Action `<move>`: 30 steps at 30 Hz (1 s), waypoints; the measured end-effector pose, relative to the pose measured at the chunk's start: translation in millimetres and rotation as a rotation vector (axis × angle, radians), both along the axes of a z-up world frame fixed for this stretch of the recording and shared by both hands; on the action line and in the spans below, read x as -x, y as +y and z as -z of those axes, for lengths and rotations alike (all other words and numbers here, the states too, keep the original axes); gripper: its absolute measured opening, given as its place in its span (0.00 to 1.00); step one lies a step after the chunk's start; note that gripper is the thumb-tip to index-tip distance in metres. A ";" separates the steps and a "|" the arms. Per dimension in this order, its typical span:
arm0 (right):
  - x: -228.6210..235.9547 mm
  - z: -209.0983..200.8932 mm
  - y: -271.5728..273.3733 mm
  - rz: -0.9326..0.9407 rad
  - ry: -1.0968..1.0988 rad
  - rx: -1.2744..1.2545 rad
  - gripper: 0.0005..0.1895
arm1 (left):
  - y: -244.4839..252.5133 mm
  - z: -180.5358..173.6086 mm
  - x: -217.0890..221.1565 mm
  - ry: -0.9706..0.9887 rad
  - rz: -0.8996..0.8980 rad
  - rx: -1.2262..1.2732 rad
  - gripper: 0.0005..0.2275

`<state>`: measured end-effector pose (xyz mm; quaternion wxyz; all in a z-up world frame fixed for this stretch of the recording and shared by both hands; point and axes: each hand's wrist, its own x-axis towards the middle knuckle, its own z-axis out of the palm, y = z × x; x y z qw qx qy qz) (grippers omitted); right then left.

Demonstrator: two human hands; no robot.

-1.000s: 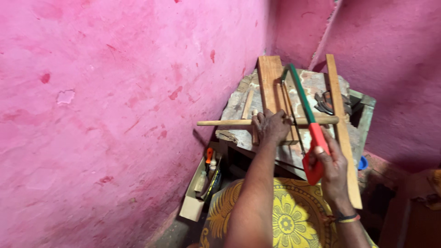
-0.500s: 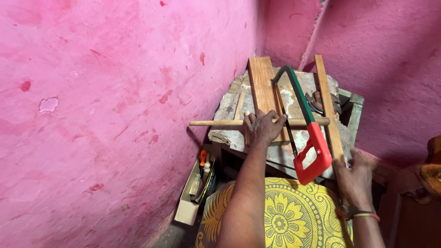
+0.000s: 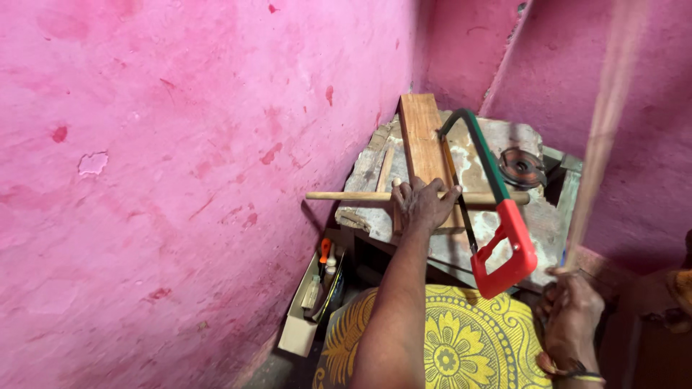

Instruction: The person uses a hand saw to cut a cylindrical wooden dowel on a workbench. The dowel is held steady with the left hand while the right hand moves the saw back and forth until the cut is complete. The cut piece is then separated and briefly inspected.

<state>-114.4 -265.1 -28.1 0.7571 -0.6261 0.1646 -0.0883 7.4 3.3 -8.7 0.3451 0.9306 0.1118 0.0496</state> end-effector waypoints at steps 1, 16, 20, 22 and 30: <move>3.6 -0.3 4.5 0.014 -0.092 -0.171 0.12 | 1.5 0.3 0.4 -0.017 -0.005 -0.009 0.23; -28.6 -35.2 -66.0 0.220 0.056 -0.129 0.24 | 1.8 -5.7 2.9 0.007 0.007 -0.017 0.18; -22.6 -76.8 -31.3 0.025 -0.018 0.046 0.29 | 1.9 -10.1 -0.7 0.019 -0.002 0.004 0.16; -9.9 -82.9 3.5 -0.104 -0.095 0.148 0.32 | -1.6 -5.9 3.4 0.006 -0.016 -0.003 0.15; 16.9 -92.1 89.9 -0.264 -0.373 0.477 0.33 | -6.2 -13.7 5.4 0.024 -0.050 -0.025 0.14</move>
